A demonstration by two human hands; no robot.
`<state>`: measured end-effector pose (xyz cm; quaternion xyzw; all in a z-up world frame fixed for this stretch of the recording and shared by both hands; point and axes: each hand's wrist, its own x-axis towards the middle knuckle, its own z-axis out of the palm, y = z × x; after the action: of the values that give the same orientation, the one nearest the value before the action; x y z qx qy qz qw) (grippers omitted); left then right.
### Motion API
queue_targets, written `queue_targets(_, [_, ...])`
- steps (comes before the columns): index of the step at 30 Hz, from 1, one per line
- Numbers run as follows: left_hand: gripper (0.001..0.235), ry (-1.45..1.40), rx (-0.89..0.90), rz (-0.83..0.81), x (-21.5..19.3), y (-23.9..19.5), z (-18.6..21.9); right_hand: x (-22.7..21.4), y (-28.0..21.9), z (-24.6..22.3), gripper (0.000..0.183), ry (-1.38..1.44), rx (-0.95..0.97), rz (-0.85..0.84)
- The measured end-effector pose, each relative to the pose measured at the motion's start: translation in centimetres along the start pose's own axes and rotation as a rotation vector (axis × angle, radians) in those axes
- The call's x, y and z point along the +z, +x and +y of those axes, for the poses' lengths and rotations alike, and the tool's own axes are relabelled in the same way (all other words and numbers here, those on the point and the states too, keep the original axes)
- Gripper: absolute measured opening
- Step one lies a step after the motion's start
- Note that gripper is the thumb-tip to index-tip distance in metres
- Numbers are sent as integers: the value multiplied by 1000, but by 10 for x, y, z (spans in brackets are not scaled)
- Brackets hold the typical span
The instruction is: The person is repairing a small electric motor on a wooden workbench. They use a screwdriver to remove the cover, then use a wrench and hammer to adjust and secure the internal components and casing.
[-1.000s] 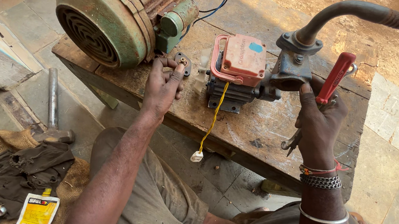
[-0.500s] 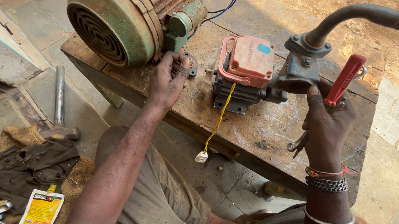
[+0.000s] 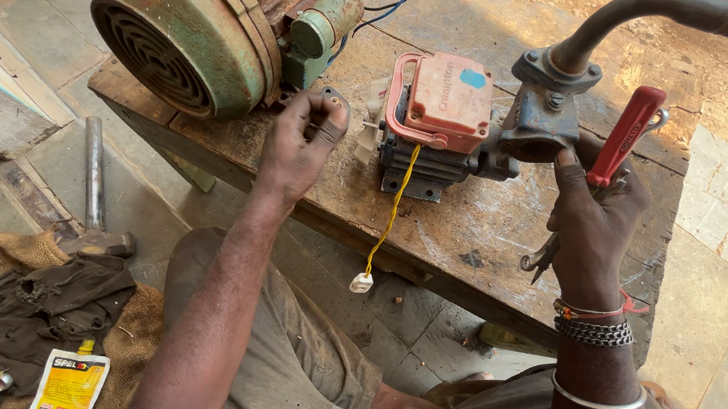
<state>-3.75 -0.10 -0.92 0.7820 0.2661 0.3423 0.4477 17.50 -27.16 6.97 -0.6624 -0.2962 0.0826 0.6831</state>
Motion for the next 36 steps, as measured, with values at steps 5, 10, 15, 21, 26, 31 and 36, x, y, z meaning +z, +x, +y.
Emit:
queue_targets(5, [76,-19,261,-107,32,2,14,3,-1,-3,27,-4,-1,0])
queue_targets(10, [71,-187,-407,-91,11,9,20,2,-2,-6,29,-31,31,2])
queue_targets(15, [64,-300,-89,-49,-3,6,8,4,-1,-7,28,-42,12,0])
queue_targets(21, [86,-165,108,-216,36,2,-9,-22,10,3,31,84,130,-88])
queue_targets(26, [89,-52,129,-169,33,4,-1,-41,37,36,40,-721,262,-89])
queue_targets(31, [78,-141,-407,-162,14,24,16,-33,52,64,47,-1275,274,-215])
queue_targets(36, [37,270,-217,220,8,10,-3,-37,53,41,45,-843,-74,-129])
